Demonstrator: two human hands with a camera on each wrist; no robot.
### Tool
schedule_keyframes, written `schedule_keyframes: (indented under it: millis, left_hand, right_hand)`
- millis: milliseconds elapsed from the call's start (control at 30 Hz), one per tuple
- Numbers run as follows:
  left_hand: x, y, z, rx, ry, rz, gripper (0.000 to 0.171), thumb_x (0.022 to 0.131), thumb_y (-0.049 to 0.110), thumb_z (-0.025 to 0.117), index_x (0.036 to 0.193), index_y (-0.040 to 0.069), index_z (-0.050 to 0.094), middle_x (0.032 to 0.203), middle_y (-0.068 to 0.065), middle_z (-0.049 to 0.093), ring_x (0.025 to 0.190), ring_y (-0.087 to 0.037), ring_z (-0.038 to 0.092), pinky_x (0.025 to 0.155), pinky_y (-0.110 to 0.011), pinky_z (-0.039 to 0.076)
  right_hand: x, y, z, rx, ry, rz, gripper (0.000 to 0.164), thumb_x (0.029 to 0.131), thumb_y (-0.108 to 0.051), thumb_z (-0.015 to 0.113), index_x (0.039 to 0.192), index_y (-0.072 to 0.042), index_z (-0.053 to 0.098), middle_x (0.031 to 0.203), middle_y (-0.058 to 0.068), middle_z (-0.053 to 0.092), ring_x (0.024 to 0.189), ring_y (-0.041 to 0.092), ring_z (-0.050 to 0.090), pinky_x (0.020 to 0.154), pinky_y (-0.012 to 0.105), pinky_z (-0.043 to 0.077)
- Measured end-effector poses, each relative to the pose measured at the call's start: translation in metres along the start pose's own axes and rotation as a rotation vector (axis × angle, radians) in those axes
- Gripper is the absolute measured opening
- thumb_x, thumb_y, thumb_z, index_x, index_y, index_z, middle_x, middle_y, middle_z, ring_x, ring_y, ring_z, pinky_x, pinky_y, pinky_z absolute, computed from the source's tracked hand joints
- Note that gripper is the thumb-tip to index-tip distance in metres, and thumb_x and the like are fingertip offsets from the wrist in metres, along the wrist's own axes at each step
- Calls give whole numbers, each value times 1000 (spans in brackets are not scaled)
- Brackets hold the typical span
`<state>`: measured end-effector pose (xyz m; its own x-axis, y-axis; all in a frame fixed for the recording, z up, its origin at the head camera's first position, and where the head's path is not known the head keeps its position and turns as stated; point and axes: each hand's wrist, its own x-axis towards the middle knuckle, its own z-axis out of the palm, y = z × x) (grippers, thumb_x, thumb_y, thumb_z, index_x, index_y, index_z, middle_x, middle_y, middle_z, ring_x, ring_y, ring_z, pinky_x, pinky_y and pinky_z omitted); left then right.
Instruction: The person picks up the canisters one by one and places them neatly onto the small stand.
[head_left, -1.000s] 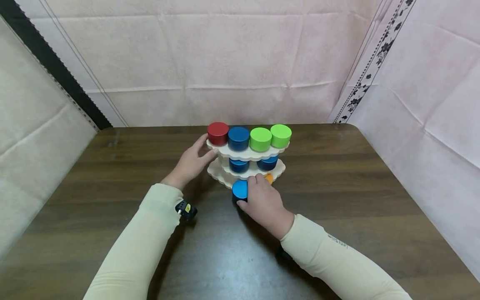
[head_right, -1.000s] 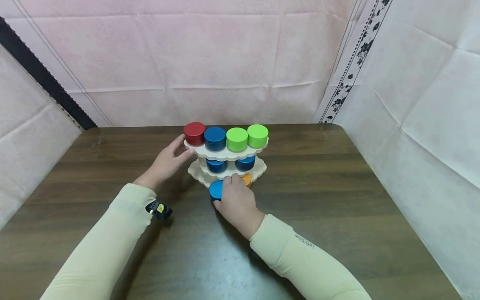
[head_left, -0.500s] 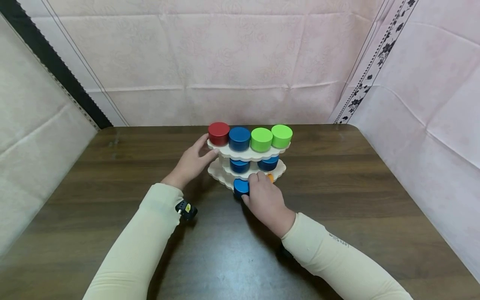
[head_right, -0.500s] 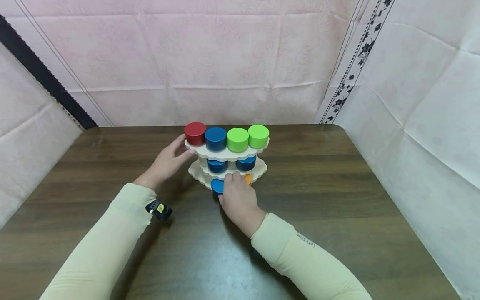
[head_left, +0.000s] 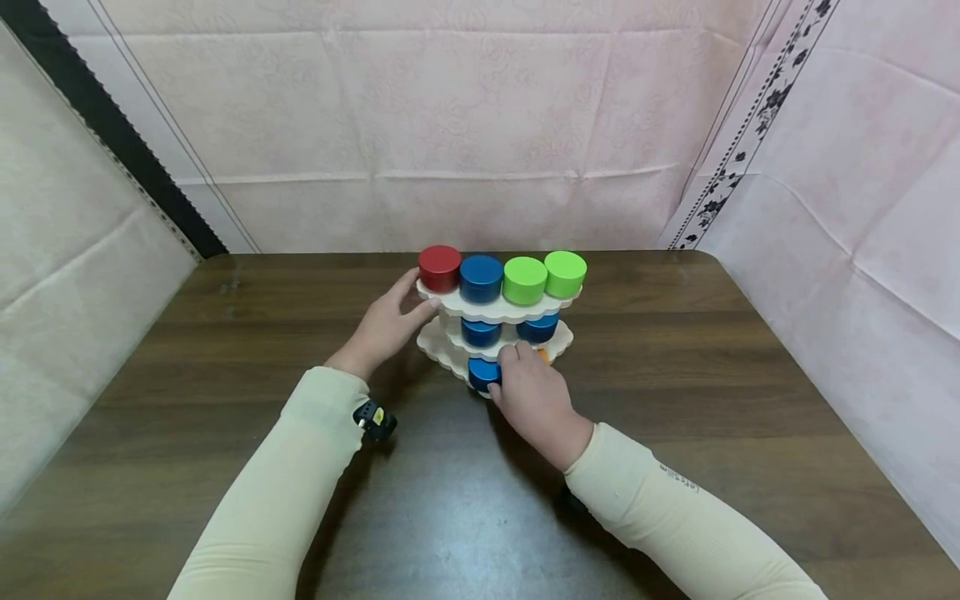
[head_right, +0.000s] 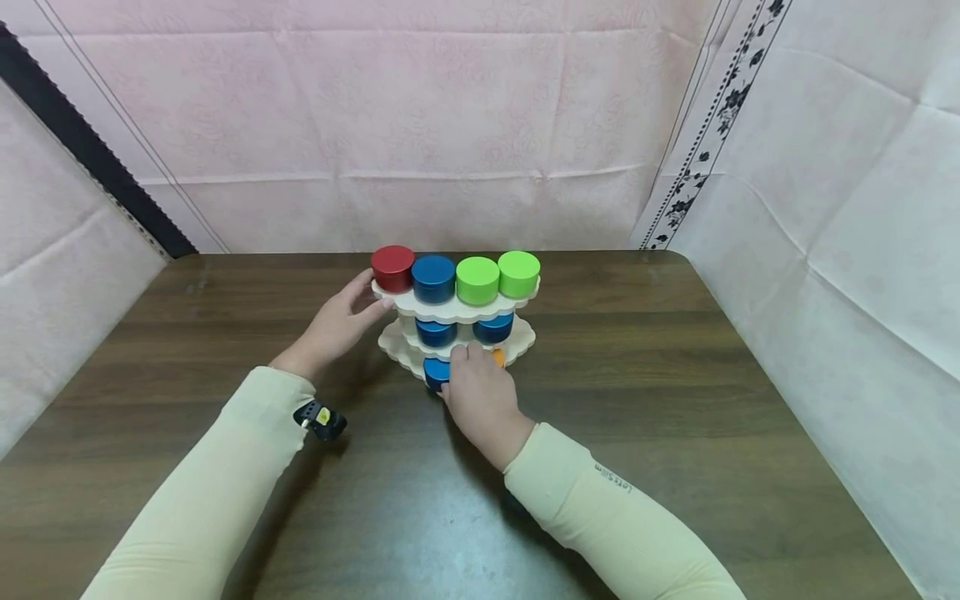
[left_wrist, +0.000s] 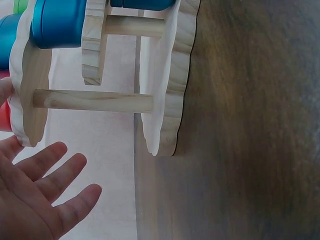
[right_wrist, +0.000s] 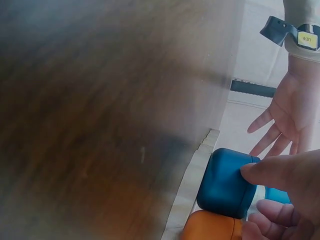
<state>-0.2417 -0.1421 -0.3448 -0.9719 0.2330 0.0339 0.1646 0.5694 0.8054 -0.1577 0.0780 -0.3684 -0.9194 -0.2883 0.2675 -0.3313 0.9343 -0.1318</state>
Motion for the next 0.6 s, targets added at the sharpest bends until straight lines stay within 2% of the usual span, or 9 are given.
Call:
schedule_keyframes:
  millis: [233, 400, 600]
  left_hand:
    - [1, 1, 1, -7, 6, -7, 78, 93, 55, 53, 156, 28, 17, 148, -11, 40, 134, -35, 39, 101, -60, 39]
    - [0, 0, 2, -9, 12, -21, 80, 92, 58, 53, 156, 29, 15, 149, -10, 39, 135, -34, 39, 101, -61, 39]
    - [0, -2, 1, 7, 23, -27, 81, 91, 59, 53, 156, 30, 13, 150, -9, 38, 133, -31, 40, 100, -61, 40]
  right_hand:
    - [2, 5, -4, 45, -29, -13, 34, 85, -29, 75, 97, -2, 57, 87, 9, 54, 76, 21, 56, 59, 36, 54]
    - [2, 12, -10, 146, -35, -5, 34, 84, -28, 76, 100, -3, 60, 87, 7, 53, 78, 19, 52, 62, 32, 51]
    - [2, 20, -17, 287, -55, 35, 39, 84, -26, 77, 112, -4, 63, 98, 7, 58, 82, 18, 53, 71, 30, 52]
